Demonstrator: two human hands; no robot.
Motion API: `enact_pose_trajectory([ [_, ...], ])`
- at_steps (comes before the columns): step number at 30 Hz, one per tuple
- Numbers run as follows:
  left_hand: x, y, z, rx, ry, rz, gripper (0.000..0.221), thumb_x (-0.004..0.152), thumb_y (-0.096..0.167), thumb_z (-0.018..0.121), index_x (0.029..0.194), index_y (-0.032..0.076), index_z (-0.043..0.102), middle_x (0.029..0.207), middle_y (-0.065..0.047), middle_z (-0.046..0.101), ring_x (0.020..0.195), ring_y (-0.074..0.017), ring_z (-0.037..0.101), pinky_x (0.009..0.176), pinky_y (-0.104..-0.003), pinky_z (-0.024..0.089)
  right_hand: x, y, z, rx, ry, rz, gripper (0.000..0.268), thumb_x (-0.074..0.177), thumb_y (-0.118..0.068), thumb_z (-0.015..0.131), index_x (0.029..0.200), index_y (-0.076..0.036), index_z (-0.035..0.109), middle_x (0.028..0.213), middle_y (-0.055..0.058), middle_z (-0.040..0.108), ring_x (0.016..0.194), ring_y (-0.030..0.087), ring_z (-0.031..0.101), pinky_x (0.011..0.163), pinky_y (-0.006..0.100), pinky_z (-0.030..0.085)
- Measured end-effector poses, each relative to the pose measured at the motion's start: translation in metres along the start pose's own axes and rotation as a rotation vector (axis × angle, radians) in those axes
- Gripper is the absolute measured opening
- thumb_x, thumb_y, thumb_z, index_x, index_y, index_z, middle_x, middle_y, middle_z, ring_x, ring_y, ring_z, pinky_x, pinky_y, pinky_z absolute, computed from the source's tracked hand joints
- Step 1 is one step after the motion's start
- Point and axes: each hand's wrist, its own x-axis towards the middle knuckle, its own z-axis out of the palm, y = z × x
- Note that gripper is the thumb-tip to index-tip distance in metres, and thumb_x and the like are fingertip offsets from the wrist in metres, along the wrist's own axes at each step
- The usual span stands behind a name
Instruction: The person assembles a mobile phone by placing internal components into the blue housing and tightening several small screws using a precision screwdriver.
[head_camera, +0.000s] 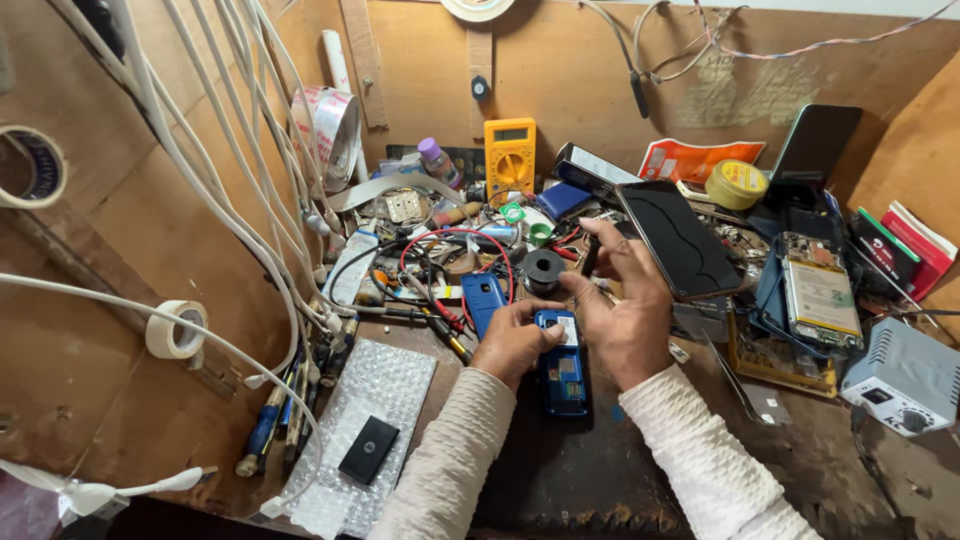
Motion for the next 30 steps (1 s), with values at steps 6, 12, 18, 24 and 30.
enact_pose_trajectory([
  [6, -0.003, 0.001, 0.000, 0.005, -0.008, 0.020, 0.033, 0.085, 0.003, 0.072, 0.118, 0.005, 0.075, 0.092, -0.003, 0.075, 0.073, -0.0100, 0.065, 0.054, -0.024, 0.048, 0.003, 0.004, 0.000, 0.288, -0.068, 0.100, 0.052, 0.099, 0.004, 0.060, 0.147, -0.016, 0.057, 0.101, 0.002, 0.068, 0.094, 0.009, 0.069, 0.087, 0.027, 0.059],
  [12, -0.003, 0.004, 0.001, 0.014, 0.008, 0.000, 0.034, 0.085, 0.003, 0.072, 0.119, 0.005, 0.073, 0.094, -0.003, 0.074, 0.074, -0.0101, 0.065, 0.055, -0.024, 0.046, 0.002, 0.004, -0.005, 0.015, 0.017, 0.132, 0.048, 0.090, 0.002, 0.078, 0.136, -0.011, 0.068, 0.097, 0.009, 0.060, 0.085, 0.014, 0.062, 0.074, 0.028, 0.056],
  [18, -0.004, 0.003, 0.000, 0.008, -0.007, 0.005, 0.036, 0.085, 0.002, 0.070, 0.121, 0.004, 0.071, 0.096, -0.006, 0.074, 0.078, -0.0121, 0.068, 0.058, -0.025, 0.049, -0.002, 0.001, -0.011, 0.045, -0.014, 0.026, 0.050, 0.093, 0.008, 0.069, 0.140, -0.005, 0.058, 0.114, 0.006, 0.067, 0.093, 0.012, 0.066, 0.079, 0.025, 0.057],
  [24, -0.004, 0.001, 0.003, -0.036, -0.004, 0.000, 0.035, 0.086, -0.002, 0.068, 0.121, 0.001, 0.069, 0.097, -0.008, 0.074, 0.081, -0.0146, 0.070, 0.069, -0.028, 0.057, -0.012, 0.003, -0.012, 0.260, 0.049, 0.077, 0.055, 0.098, 0.011, 0.059, 0.150, -0.003, 0.049, 0.112, 0.007, 0.067, 0.103, 0.013, 0.068, 0.096, 0.028, 0.056],
  [30, -0.001, -0.004, 0.003, -0.046, -0.005, 0.010, 0.035, 0.085, -0.003, 0.068, 0.120, -0.001, 0.069, 0.098, -0.009, 0.075, 0.084, -0.0158, 0.071, 0.075, -0.030, 0.059, -0.026, 0.003, -0.024, 0.217, 0.135, 0.081, 0.056, 0.103, 0.010, 0.053, 0.156, -0.002, 0.039, 0.113, 0.009, 0.065, 0.104, 0.014, 0.067, 0.097, 0.029, 0.057],
])
